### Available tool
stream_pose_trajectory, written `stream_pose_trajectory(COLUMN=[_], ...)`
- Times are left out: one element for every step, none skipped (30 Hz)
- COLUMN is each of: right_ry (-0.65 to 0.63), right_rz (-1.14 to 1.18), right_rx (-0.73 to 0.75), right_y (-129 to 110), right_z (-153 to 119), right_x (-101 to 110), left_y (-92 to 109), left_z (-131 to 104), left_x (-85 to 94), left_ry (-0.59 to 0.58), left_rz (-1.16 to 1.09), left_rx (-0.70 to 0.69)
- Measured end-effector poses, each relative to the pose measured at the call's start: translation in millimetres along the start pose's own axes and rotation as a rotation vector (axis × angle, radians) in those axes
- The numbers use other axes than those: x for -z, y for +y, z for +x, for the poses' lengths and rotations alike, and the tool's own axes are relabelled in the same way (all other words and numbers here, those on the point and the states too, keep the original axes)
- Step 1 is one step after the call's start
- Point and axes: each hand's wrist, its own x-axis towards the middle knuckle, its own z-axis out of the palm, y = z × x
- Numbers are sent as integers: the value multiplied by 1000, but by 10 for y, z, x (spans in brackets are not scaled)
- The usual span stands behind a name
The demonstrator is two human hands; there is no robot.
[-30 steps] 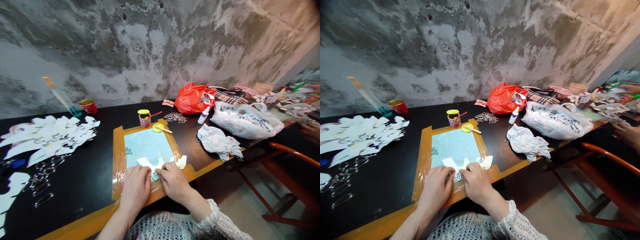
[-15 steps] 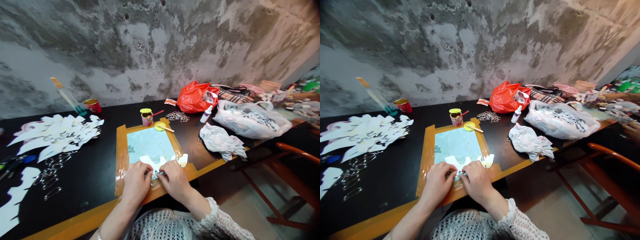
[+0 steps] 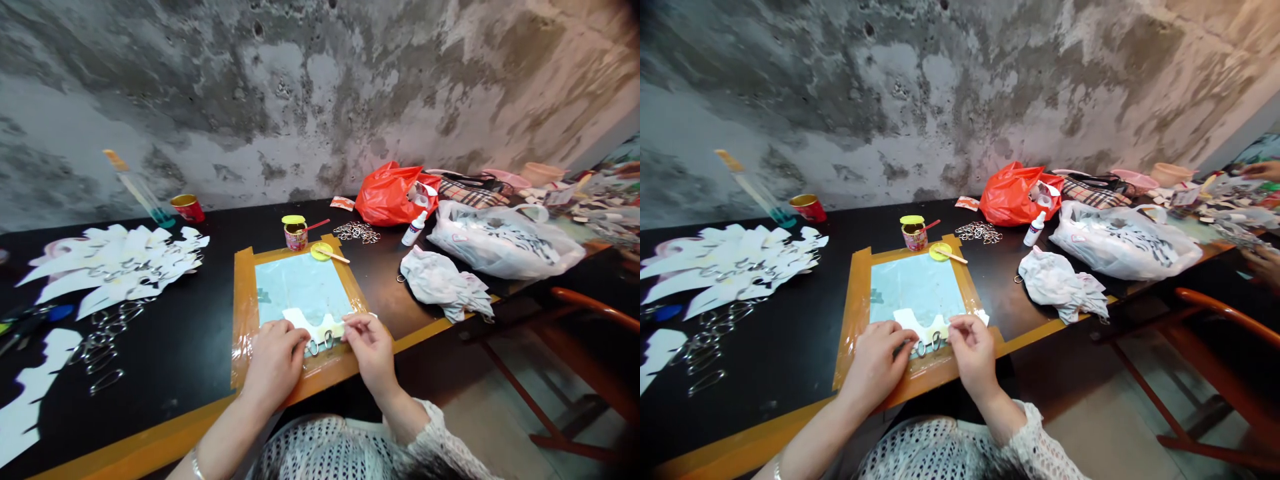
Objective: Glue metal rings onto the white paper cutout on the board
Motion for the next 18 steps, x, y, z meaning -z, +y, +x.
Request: stream_pose_trajectory(right_ry=[73, 144, 211, 277, 330, 372, 400, 412, 412, 407, 401, 384, 355, 317, 274, 222, 163, 109], right_rz=[138, 272, 390, 487, 558, 602, 619, 612, 581, 523, 431, 303, 139, -50, -245, -424, -571, -676], right_rx=[-103, -193, -267, -327, -371, -401, -413, -409, -392, -363, -327, -288, -249, -209, -171, -143, -127, -122], right_y=[-5, -10, -16, -23, -32, -41, -51, -61, -69, -74, -75, -73, -68, -61, -54, -47, -43, -42], right_z=[44, 98, 158, 221, 280, 330, 367, 391, 401, 399, 389, 374, 356, 340, 326, 316, 310, 308], right_x=[30, 71, 121, 180, 247, 317, 389, 460, 528, 593, 654, 712, 766, 817, 860, 895, 918, 927], left_y=[3, 6, 7, 5, -1, -12, -29, -52, -81, -114, -150, -187, -224, -260, -293, -322, -346, -364], left_z=[0, 1, 2, 2, 2, -1, -5, -13, -22, -34, -48, -61, -74, -84, -90, -91, -87, -77], left_x=[5, 8, 11, 12, 12, 10, 8, 5, 5, 7, 14, 28, 47, 73, 103, 134, 165, 191], left_ry=[-7, -13, -20, -24, -28, -32, -39, -45, -51, -52, -44, -26, -1, 24, 36, 36, 20, -1], left_rz=[-2, -4, -6, -8, -10, -17, -29, -46, -67, -92, -116, -133, -137, -125, -95, -51, 1, 56], left_rx=[2, 4, 4, 4, 1, -4, -11, -16, -18, -18, -11, -1, 6, 2, -23, -69, -132, -200])
